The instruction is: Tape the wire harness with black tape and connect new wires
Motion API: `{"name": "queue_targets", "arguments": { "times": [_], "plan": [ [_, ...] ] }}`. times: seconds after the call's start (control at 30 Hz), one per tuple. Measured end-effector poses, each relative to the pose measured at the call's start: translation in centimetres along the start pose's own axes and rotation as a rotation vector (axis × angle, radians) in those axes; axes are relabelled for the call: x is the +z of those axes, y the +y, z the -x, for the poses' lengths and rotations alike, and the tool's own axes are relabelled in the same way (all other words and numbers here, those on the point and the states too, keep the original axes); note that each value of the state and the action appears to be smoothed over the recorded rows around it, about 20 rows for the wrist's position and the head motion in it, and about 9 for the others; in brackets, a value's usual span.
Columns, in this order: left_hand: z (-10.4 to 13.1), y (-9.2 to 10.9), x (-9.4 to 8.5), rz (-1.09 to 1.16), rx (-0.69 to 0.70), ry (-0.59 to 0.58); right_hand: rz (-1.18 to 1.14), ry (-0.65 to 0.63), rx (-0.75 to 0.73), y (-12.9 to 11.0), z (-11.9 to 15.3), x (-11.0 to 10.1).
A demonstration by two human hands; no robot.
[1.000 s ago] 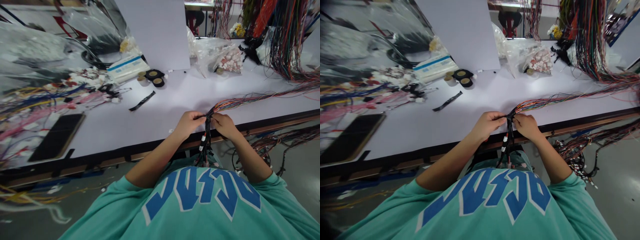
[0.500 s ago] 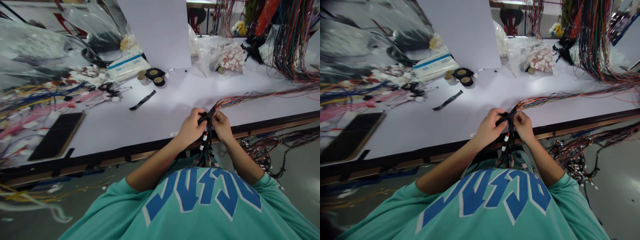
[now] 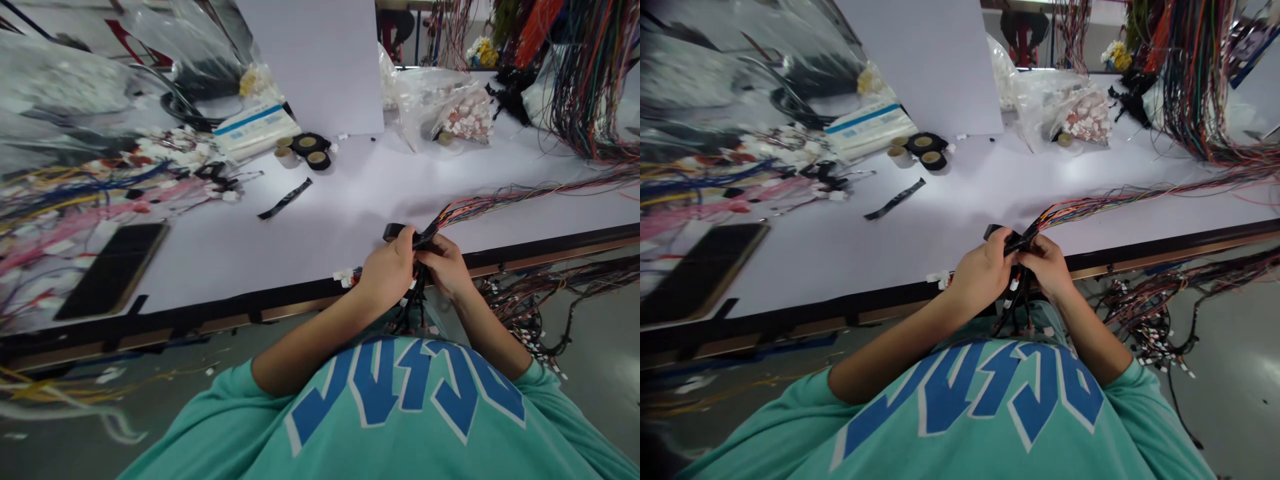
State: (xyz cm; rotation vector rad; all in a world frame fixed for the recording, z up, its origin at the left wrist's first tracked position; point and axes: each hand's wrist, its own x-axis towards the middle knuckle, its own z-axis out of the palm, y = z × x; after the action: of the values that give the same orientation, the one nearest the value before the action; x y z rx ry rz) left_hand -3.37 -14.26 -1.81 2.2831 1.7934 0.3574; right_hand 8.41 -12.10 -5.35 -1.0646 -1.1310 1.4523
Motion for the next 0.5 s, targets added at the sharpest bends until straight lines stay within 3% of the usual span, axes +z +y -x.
{"name": "queue_targets", "arguments": {
  "times": [0.1,0.27,0.37,0.5],
  "plan": [
    [-0.2,0.6,-1.6,-0.135,-0.075,-0.122,0.147,0.059,-0.061,0.3,-0.3,0.2],
    [-1.9,0.0,-4.0,-0.216,-0.083,-0.168,0.247,0.064,-0.038,0.2,-0.7,0.1],
    [-3.6,-1.1,-4.9,-0.112,-0.005,-0.256,0.161,0.025,0.054,0.0,-0.9,0.0],
    [-5.1,-2.2,-5.2,0.081,0.042,-0.511,0.058,-0.013,0.165,-0.4,-0.9,-0.2]
  ]
}}
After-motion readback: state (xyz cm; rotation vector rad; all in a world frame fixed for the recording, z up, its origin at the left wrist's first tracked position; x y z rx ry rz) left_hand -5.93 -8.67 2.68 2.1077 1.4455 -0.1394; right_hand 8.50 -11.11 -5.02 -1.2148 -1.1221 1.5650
